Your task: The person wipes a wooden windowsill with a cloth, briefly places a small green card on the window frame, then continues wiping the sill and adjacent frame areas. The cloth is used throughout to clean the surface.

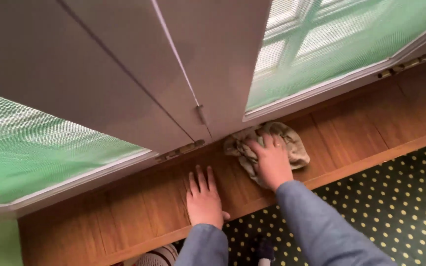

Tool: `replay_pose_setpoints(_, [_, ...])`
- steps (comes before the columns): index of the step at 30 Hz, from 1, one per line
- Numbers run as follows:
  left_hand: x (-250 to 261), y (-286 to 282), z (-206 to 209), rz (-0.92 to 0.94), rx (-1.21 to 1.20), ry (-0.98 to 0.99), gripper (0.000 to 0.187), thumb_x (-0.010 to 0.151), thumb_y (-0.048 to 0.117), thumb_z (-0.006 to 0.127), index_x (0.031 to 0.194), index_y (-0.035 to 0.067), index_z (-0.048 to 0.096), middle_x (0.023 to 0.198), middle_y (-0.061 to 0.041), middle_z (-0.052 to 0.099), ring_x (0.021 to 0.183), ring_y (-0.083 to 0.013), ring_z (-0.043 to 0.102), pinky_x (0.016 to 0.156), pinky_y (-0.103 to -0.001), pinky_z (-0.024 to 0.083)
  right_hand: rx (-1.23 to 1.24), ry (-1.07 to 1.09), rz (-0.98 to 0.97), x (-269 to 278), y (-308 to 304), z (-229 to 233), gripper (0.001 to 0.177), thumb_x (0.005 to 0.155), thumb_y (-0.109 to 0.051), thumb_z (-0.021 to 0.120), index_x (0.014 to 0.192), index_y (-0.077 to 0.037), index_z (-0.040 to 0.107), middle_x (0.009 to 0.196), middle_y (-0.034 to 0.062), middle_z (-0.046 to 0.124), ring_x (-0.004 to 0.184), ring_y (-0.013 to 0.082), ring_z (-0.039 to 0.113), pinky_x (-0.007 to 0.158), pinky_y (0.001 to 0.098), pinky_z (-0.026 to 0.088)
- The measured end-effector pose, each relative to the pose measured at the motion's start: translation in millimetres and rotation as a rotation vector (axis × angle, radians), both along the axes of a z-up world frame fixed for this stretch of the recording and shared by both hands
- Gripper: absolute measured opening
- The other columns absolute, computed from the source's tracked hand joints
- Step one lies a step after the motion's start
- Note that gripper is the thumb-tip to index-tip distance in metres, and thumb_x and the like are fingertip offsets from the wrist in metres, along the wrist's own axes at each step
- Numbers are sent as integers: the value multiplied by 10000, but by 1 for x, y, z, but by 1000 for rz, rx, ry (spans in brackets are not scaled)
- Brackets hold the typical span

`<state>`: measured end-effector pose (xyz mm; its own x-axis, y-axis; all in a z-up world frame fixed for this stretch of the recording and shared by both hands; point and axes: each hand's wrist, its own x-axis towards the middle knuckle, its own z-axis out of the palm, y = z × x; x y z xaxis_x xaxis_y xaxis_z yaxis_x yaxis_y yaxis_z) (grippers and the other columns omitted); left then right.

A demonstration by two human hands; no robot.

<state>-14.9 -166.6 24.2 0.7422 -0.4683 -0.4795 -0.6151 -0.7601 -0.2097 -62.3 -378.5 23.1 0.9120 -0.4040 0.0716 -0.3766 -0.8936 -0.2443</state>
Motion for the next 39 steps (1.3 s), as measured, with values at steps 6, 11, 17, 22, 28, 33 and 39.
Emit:
replay_pose_setpoints(6, [7,0,21,59,-4,165,1609,629,659,998,1652,147,-133,1740,-136,-112,1586,-365,13,1174,-398,327,103,-22,102,-111,32,13,562,734,-164,721,1281,-279,666,1395,144,572,1313,428,508,1090,579,396])
replay_pose_setpoints(11, [11,-1,29,82,-11,207,1601,637,622,1009,1653,156,-137,1741,-120,-138,1590,-358,-5,1195,-400,309,58,28,117,-119,25,15,701,648,-75,766,1304,-287,643,1414,107,546,1325,448,475,1125,604,396])
replay_pose_setpoints(17, [9,7,21,57,-72,176,1607,600,643,1020,1655,163,-93,1742,-116,-75,1585,-346,25,1176,-391,341,-80,-81,81,-22,-24,7,585,735,-231,713,1313,-230,631,1319,190,570,1219,437,541,913,567,497])
replay_pose_setpoints(22, [-9,49,-15,-104,-355,-37,1516,525,801,976,1627,112,197,1696,-154,178,1535,-411,165,1170,-472,303,2,-145,235,-72,-57,14,772,627,147,645,1304,-222,685,1400,240,611,1282,445,576,1089,574,453])
replay_pose_setpoints(28, [-52,117,-15,-174,-567,-206,817,948,540,554,1612,133,306,1691,-26,288,1527,-221,266,1174,-446,263,-126,-65,-340,-157,-136,-64,745,766,-210,675,1507,-267,632,1421,292,608,1373,459,455,1139,536,394])
replay_pose_setpoints(33, [-61,167,-17,-149,-515,-413,771,957,517,454,1624,169,289,1710,-2,265,1552,-188,254,1208,-424,254,-970,498,-462,-11,82,63,338,1025,-207,469,1293,-89,638,1042,147,730,919,317,705,757,517,519])
replay_pose_setpoints(39, [-46,204,2,502,-844,-36,236,873,231,605,992,53,702,983,-161,693,915,-388,657,879,-491,512,1285,-232,-343,54,304,85,161,837,-295,742,845,-135,764,755,33,741,670,147,607,625,343,487])
